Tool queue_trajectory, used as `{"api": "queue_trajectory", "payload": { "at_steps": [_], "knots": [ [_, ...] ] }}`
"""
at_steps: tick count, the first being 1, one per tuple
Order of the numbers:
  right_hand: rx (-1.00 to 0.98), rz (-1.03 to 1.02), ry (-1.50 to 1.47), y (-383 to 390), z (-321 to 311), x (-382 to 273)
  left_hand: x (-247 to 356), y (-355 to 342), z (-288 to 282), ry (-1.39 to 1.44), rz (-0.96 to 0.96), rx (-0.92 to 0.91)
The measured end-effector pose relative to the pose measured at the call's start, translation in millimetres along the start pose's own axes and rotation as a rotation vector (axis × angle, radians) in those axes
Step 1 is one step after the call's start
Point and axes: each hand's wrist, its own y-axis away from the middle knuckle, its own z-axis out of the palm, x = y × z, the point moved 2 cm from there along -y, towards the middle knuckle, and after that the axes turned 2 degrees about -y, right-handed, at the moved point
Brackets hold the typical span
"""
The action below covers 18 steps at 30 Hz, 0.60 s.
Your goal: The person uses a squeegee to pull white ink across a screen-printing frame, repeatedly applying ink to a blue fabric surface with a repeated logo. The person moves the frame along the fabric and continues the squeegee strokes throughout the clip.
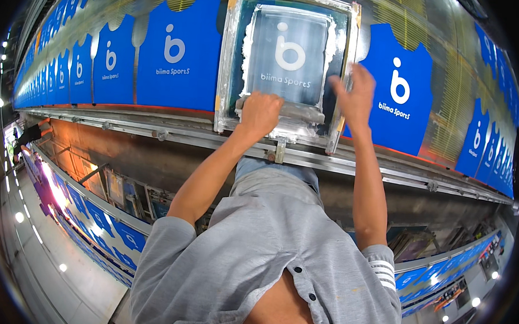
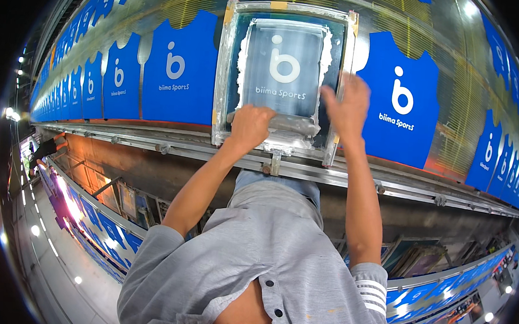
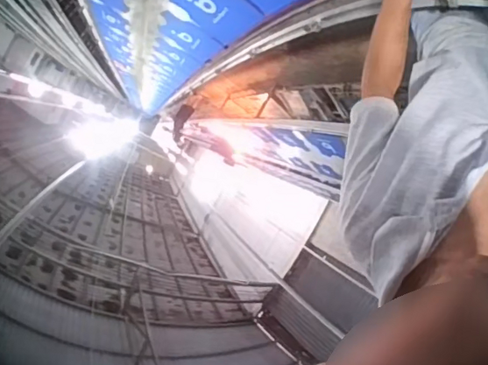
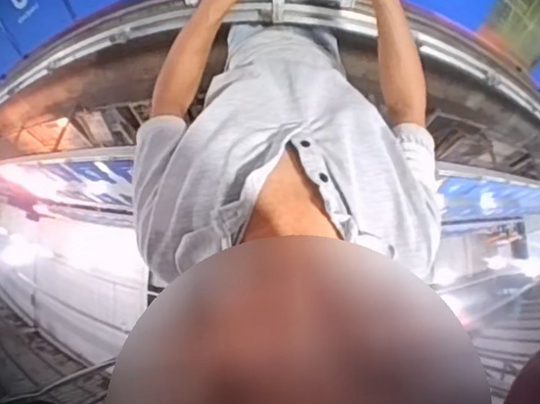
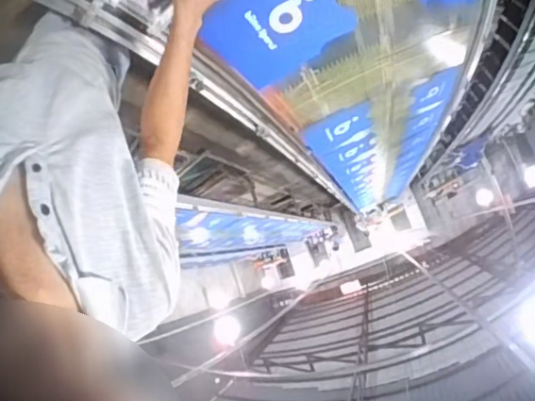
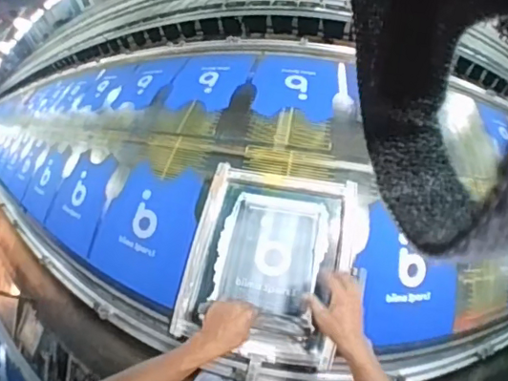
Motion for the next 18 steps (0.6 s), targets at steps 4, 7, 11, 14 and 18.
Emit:
{"api": "queue_trajectory", "payload": {
  "at_steps": [4,7,11,14,18],
  "knots": [
    [0.063,0.404,-0.106,4.1,35.7,92.8,0.3,7.3,5.1,0.052,-0.032,-0.127],
    [-0.047,0.640,-0.351,-1.3,40.6,94.7,-11.6,-32.5,-28.6,-0.030,-0.046,-0.340],
    [-0.051,0.696,-0.358,-5.9,29.3,81.6,-37.7,-120.6,-68.7,-0.061,-0.094,-0.270],
    [-0.045,0.692,-0.320,-10.9,17.7,65.6,-69.1,-200.1,-86.7,-0.083,-0.056,-0.137],
    [-0.056,0.703,-0.319,-15.1,14.5,61.3,-86.5,-261.6,-90.8,-0.143,-0.040,-0.059]
  ]
}}
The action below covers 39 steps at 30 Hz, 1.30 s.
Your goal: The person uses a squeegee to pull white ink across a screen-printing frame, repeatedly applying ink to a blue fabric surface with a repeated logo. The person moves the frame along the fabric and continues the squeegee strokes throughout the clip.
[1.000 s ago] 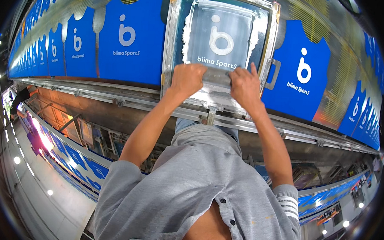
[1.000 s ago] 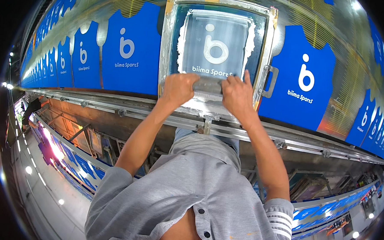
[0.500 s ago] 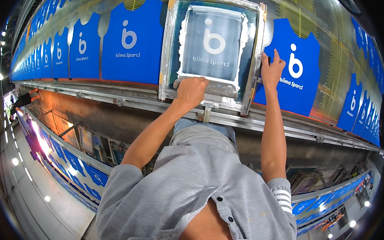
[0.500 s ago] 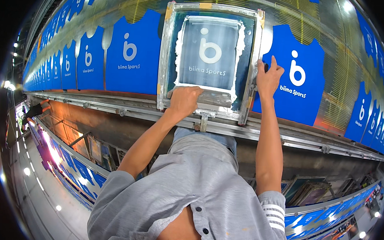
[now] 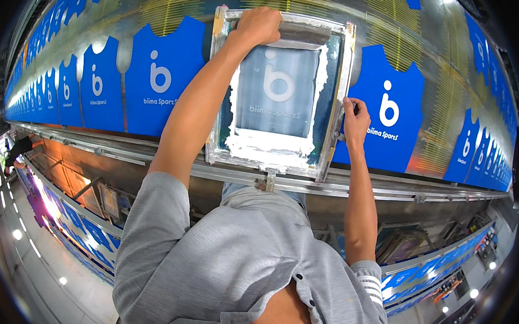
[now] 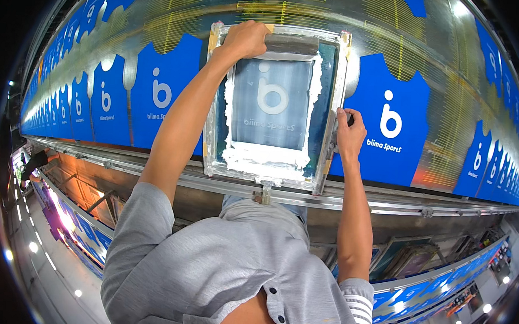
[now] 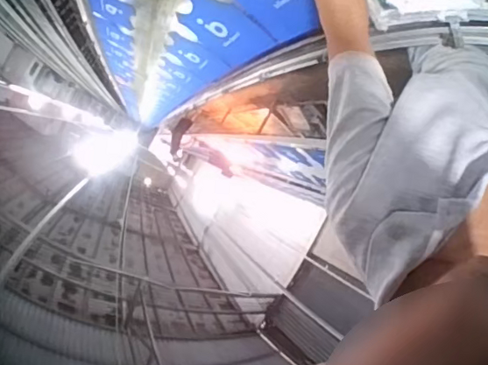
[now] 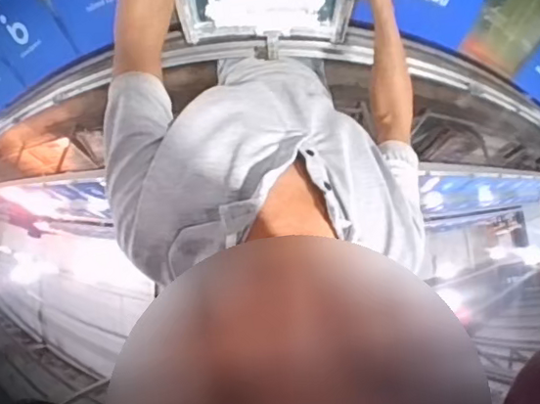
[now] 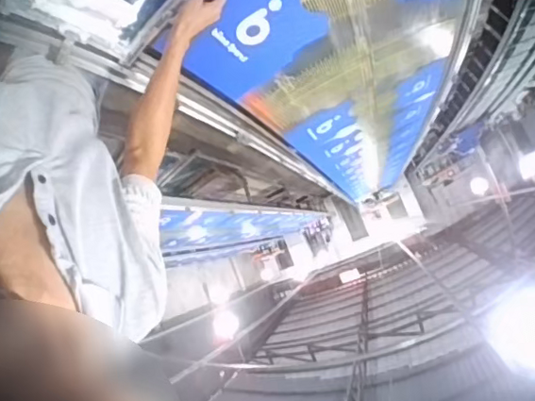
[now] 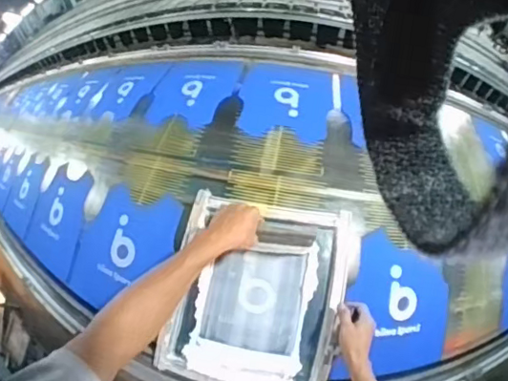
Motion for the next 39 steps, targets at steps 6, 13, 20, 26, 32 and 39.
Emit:
{"api": "queue_trajectory", "payload": {
  "at_steps": [6,13,20,26,32,39],
  "knots": [
    [0.020,-0.037,0.038,-7.4,-0.3,8.6,26.9,78.2,36.1,0.076,0.015,0.123],
    [0.080,-0.076,0.014,-14.5,2.8,15.9,89.8,290.7,112.8,0.192,0.103,0.430],
    [0.100,-0.089,-0.109,-9.6,9.8,-4.5,70.6,324.8,87.3,0.286,0.101,0.428],
    [0.173,-0.286,-0.171,46.7,153.5,-33.0,-81.0,356.6,77.4,0.277,0.072,0.295],
    [0.142,-0.188,-0.283,138.5,282.8,-134.2,-222.2,399.4,37.6,0.189,0.060,0.227],
    [0.114,-0.126,-0.212,146.4,295.7,-143.9,-243.1,395.9,32.8,0.222,0.035,0.149]
  ]
}}
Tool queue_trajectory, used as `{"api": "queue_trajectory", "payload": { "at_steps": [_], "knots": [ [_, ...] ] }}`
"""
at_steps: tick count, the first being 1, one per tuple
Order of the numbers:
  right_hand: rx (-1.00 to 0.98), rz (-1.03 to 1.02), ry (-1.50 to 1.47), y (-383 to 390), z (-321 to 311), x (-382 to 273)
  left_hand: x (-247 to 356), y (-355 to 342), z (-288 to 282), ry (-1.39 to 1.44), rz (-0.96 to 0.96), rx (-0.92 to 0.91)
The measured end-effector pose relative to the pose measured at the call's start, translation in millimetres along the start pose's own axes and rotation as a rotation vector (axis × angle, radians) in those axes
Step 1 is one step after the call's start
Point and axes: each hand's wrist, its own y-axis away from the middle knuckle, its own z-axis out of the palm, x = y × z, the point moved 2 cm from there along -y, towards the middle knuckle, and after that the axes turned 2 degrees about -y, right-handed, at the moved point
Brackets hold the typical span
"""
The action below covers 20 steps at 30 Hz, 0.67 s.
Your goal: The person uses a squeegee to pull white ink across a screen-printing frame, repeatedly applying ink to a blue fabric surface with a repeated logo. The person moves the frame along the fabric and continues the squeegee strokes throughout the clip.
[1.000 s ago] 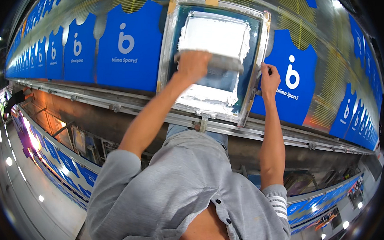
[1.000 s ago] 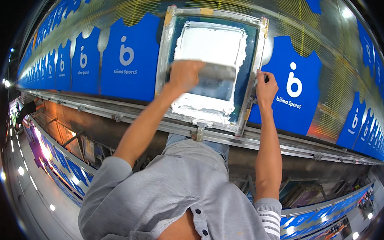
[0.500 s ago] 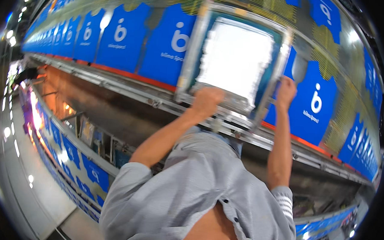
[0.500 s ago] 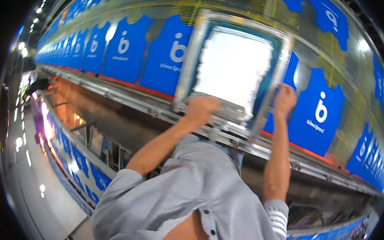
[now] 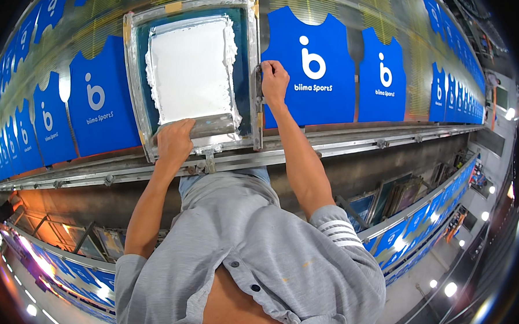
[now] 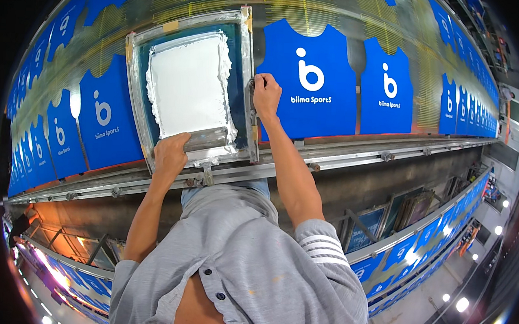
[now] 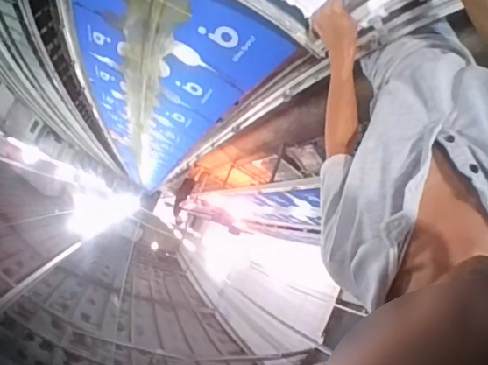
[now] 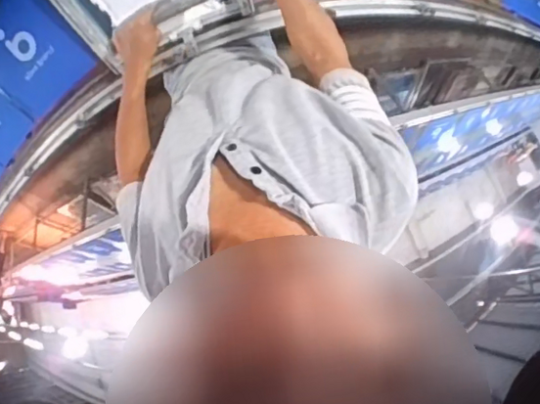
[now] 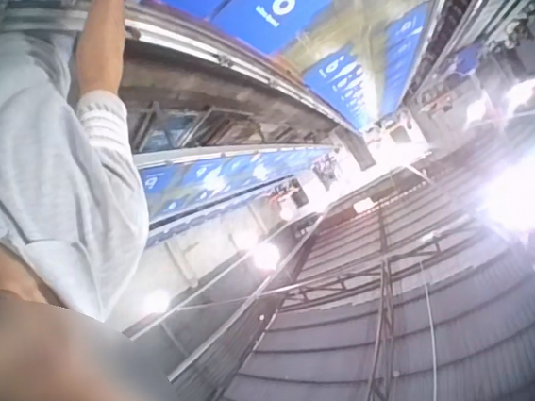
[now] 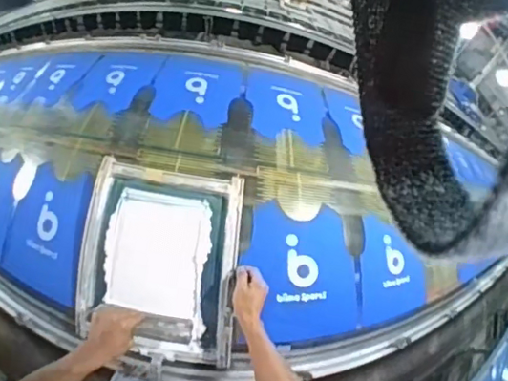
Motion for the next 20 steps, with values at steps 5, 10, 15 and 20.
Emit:
{"api": "queue_trajectory", "payload": {
  "at_steps": [5,10,15,20],
  "knots": [
    [0.025,-0.057,0.084,-10.0,12.4,18.2,-2.8,-16.4,-0.5,-0.040,-0.077,-0.160],
    [0.004,-0.033,0.182,-12.7,17.0,16.0,-6.9,-4.2,11.5,-0.010,-0.043,0.024],
    [0.158,-0.332,0.558,-3.6,14.4,-1.6,-1.1,-3.3,7.7,-0.045,-0.095,-0.102],
    [-0.816,-0.377,0.386,24.8,43.2,-91.4,-22.3,-72.1,-15.8,-0.214,-0.115,-0.312]
  ]
}}
